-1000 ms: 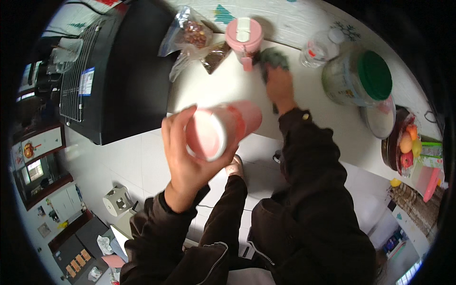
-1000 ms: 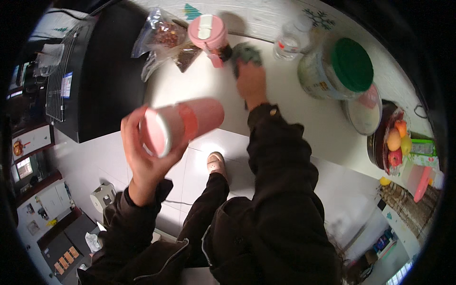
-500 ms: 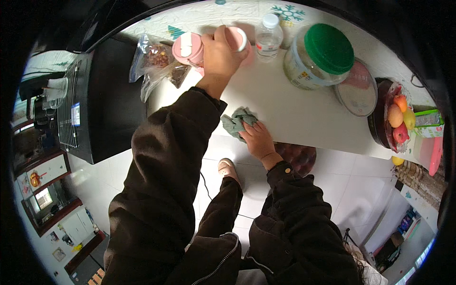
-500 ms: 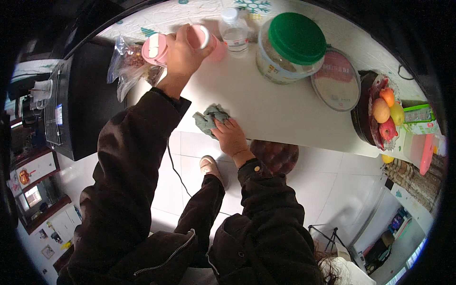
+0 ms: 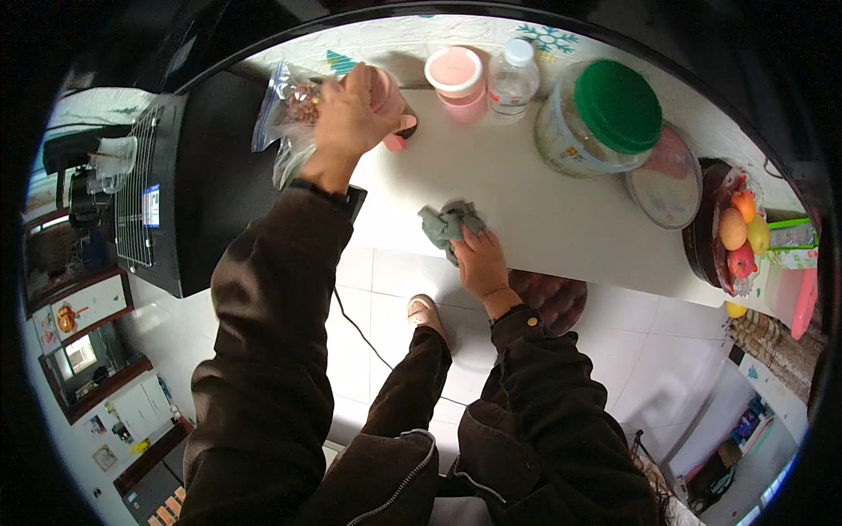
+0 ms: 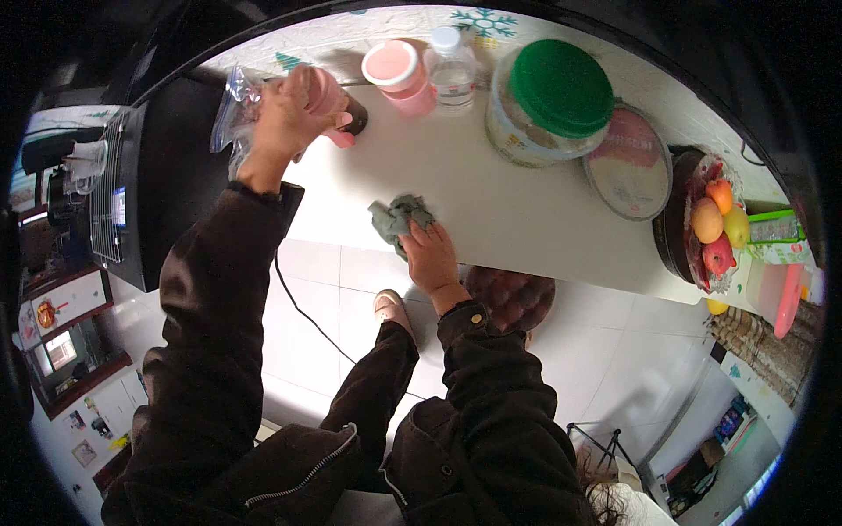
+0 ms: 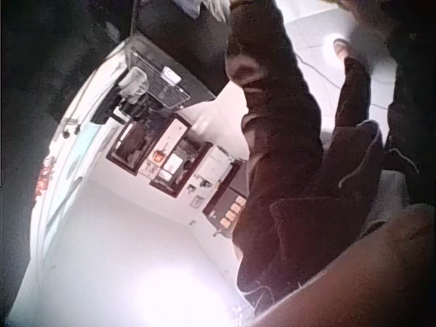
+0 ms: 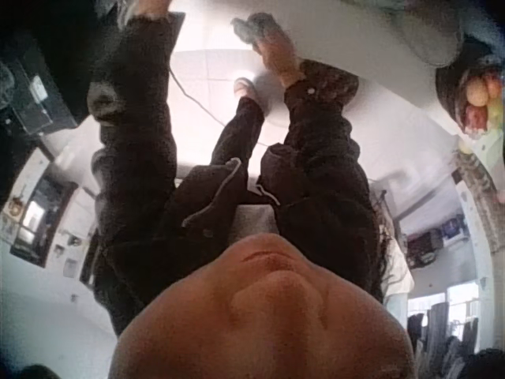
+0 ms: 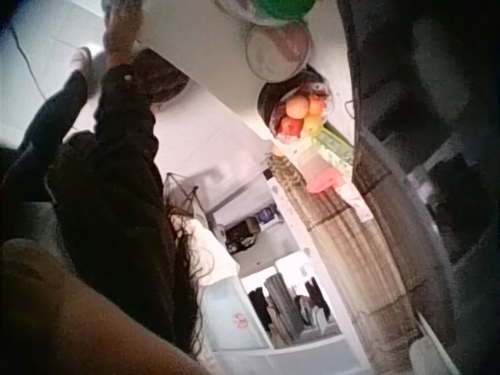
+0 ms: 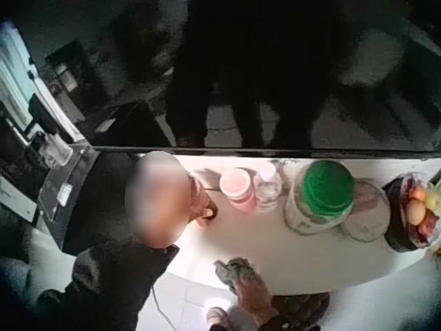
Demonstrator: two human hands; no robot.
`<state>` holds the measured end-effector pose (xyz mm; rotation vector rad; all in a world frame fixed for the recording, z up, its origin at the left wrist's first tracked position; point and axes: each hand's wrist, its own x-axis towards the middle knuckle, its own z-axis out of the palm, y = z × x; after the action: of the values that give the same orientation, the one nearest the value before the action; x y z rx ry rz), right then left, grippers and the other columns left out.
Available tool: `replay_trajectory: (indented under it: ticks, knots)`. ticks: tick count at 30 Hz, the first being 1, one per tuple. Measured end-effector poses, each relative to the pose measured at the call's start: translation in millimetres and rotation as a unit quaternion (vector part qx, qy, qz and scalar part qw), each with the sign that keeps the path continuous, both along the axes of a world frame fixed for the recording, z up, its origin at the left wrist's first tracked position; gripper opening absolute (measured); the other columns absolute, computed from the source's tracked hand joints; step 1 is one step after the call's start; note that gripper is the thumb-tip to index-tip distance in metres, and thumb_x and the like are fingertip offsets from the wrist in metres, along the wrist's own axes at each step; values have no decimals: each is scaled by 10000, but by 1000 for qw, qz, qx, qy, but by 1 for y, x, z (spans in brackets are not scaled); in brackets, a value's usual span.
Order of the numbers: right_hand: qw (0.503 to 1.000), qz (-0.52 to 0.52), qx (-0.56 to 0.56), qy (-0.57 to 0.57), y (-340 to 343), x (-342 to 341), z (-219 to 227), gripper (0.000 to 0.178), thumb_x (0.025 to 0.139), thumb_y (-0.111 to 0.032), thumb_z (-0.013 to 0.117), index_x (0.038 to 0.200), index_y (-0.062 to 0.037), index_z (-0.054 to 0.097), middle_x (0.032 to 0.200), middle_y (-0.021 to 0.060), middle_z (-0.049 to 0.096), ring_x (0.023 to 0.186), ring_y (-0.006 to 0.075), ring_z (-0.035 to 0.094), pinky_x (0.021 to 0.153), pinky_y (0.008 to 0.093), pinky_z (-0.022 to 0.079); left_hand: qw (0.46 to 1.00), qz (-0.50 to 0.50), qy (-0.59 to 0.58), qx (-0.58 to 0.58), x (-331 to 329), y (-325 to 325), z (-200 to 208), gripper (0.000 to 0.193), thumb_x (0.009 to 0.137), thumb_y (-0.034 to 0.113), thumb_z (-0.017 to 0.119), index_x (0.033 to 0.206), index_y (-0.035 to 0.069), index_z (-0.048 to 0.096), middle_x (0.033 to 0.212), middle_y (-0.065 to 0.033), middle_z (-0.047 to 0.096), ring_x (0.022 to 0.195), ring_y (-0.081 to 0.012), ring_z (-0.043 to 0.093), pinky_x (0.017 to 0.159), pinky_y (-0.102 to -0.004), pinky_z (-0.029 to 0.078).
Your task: The person wipes a countertop with a cloth, moving aside a fruit bowl, a round container, a jar, and several small jars. They then wipe under a pink basin and a gray tray, placing each item back after cleaning the area beneath.
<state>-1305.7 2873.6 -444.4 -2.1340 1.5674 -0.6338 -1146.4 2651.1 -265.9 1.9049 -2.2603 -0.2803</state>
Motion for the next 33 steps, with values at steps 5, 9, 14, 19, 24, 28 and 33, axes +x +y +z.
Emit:
replay_trajectory:
  ticks: [5, 9, 14, 19, 24, 28, 33]
  knots:
    - [989, -112, 8, 97, -23, 29, -1, 318, 884, -178, 509, 1150, -15, 568, 1298, 234, 462, 1069, 392, 506, 1004, 506, 320, 985, 36, 136, -98, 34, 31, -20, 858, 579, 259, 842, 1290, 93, 391, 1168, -234, 451, 1009, -409, 532, 841, -427, 484]
    - [977, -152, -3, 149, -76, 58, 2, 347, 846, -210, 558, 1155, -51, 558, 1308, 206, 462, 1110, 372, 483, 1003, 504, 306, 975, 6, 133, -176, 89, 113, -6, 838, 611, 217, 819, 1282, -1, 368, 1132, -234, 490, 997, -385, 509, 836, -421, 465]
    - [974, -193, -24, 112, -182, 105, -7, 412, 812, -237, 593, 1176, -52, 541, 1344, 219, 428, 1134, 371, 467, 998, 491, 299, 967, 92, 230, -59, 145, 233, 13, 895, 563, 148, 822, 1308, -2, 350, 1161, -215, 437, 1044, -363, 496, 864, -426, 442]
    - [979, -132, -88, 126, -262, 128, -27, 418, 875, -216, 480, 1267, -75, 505, 1305, 170, 472, 1116, 379, 476, 979, 490, 313, 960, 184, 213, 17, 184, 310, 6, 906, 540, 146, 815, 1307, -7, 357, 1157, -215, 430, 1060, -348, 490, 873, -415, 444]
    - [990, 19, -111, 88, -181, 99, -9, 323, 849, -108, 473, 1150, -26, 554, 1082, 222, 524, 970, 398, 515, 832, 484, 408, 938, 248, 240, 26, 198, 330, 0, 891, 559, 146, 810, 1305, 2, 346, 1163, -204, 421, 1063, -336, 489, 878, -407, 444]
    - [973, 174, -116, 97, -108, 91, 15, 317, 796, -96, 535, 1102, -20, 568, 1240, 218, 462, 994, 398, 508, 873, 525, 389, 943, 228, 241, -18, 196, 325, 8, 895, 560, 129, 811, 1306, -5, 334, 1156, -202, 418, 1067, -330, 481, 875, -406, 442]
    - [980, -63, -103, 156, -206, 108, 0, 283, 859, -144, 504, 1120, -61, 576, 1075, 204, 580, 953, 366, 551, 840, 484, 403, 947, 218, 235, -24, 200, 331, 9, 902, 549, 111, 807, 1307, -4, 332, 1173, -199, 403, 1067, -322, 480, 884, -398, 433]
